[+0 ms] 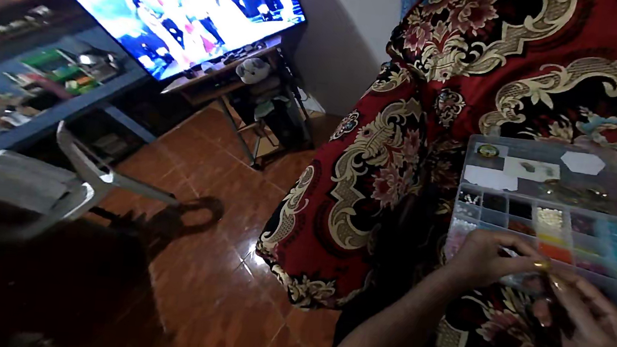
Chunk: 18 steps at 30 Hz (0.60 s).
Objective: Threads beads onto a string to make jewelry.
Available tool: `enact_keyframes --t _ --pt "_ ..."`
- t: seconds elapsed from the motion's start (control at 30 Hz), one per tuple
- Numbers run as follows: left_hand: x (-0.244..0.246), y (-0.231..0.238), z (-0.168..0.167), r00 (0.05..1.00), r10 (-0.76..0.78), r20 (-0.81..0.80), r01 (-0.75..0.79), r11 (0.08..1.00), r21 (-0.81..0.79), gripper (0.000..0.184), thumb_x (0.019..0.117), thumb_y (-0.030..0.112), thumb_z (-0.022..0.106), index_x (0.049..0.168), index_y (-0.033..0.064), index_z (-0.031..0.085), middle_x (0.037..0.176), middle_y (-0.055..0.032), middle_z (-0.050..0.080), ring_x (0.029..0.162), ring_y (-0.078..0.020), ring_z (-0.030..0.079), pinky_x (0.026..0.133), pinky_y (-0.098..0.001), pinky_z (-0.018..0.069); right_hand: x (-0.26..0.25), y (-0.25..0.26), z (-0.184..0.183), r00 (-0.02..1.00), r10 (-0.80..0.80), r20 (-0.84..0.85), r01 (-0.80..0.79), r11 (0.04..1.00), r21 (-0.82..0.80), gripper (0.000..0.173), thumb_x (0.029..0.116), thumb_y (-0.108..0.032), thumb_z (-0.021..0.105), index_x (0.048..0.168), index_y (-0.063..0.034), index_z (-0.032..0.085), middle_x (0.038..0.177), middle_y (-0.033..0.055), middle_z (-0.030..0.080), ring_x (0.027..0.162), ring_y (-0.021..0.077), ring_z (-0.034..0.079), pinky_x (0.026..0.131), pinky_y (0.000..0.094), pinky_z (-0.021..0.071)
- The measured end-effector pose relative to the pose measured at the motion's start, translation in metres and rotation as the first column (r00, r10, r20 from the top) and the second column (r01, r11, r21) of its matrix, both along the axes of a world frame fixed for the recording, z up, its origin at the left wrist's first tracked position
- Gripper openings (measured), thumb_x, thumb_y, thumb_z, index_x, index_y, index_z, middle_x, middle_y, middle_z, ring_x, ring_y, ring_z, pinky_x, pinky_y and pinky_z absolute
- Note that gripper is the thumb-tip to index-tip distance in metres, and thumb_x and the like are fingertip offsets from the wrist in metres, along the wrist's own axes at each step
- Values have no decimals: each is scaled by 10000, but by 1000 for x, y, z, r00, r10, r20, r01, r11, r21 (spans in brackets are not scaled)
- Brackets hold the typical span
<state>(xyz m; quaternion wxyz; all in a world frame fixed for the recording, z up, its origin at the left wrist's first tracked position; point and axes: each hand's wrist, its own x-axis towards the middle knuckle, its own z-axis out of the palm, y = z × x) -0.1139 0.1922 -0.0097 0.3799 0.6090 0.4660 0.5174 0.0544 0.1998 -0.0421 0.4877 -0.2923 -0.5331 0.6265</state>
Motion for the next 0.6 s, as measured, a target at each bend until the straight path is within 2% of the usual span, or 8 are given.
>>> enact_keyframes --t 0.13,0.23,0.33,0.4,0.47,0.53,0.6 --pt "0 -2 4 1000 -6 -17 6 1000 -15 108 920 -33 675 983 -114 708 1041 -184 712 980 -172 688 884 -319 567 -1 -3 6 997 -32 67 31 999 18 142 994 -74 513 976 -94 652 760 -109 692 544 -10 602 502 156 532" --pt "-1 -2 6 999 -10 -50 8 999 -41 117 934 -28 664 1006 -112 702 1061 -187 712 992 -180 691 885 -324 569 -1 -4 6 994 -42 105 39 999 36 107 984 -82 546 961 -100 648 727 -118 676 541 -17 599 501 152 529" --pt "-6 -3 8 983 65 -169 -75 996 -50 140 945 6 669 1036 -92 708 1032 -176 717 962 -191 695 880 -340 570 0 -4 5 993 -32 114 25 998 60 106 990 -92 550 970 -91 655 715 -125 672 543 -22 599 506 149 528" --pt "-12 -4 10 918 157 -365 -171 985 -7 148 941 61 692 1018 -57 737 991 -168 729 933 -228 706 879 -377 569 0 -4 5 992 -28 121 19 997 70 115 990 -94 543 967 -85 655 707 -121 670 542 -20 600 505 149 529" --pt "-18 -5 10 813 198 -548 -222 975 23 149 932 124 721 981 -8 769 971 -154 739 969 -272 698 940 -434 534 0 -4 6 991 -30 131 21 997 72 121 989 -91 535 961 -88 652 700 -125 667 540 -27 598 504 142 524" --pt "-21 -6 9 723 153 -674 -234 972 -30 157 921 164 740 1007 41 786 1013 -157 733 1056 -319 670 999 -511 484 0 -4 6 991 -35 133 25 997 74 120 988 -87 538 957 -81 654 701 -119 669 542 -23 601 503 145 526" --pt "-20 -5 9 660 88 -746 -237 967 -96 189 902 192 765 1039 65 792 1069 -180 718 1111 -356 641 1002 -562 460 0 -4 5 990 -39 135 28 996 82 116 986 -91 546 963 -75 659 709 -119 674 549 -22 607 505 146 530"
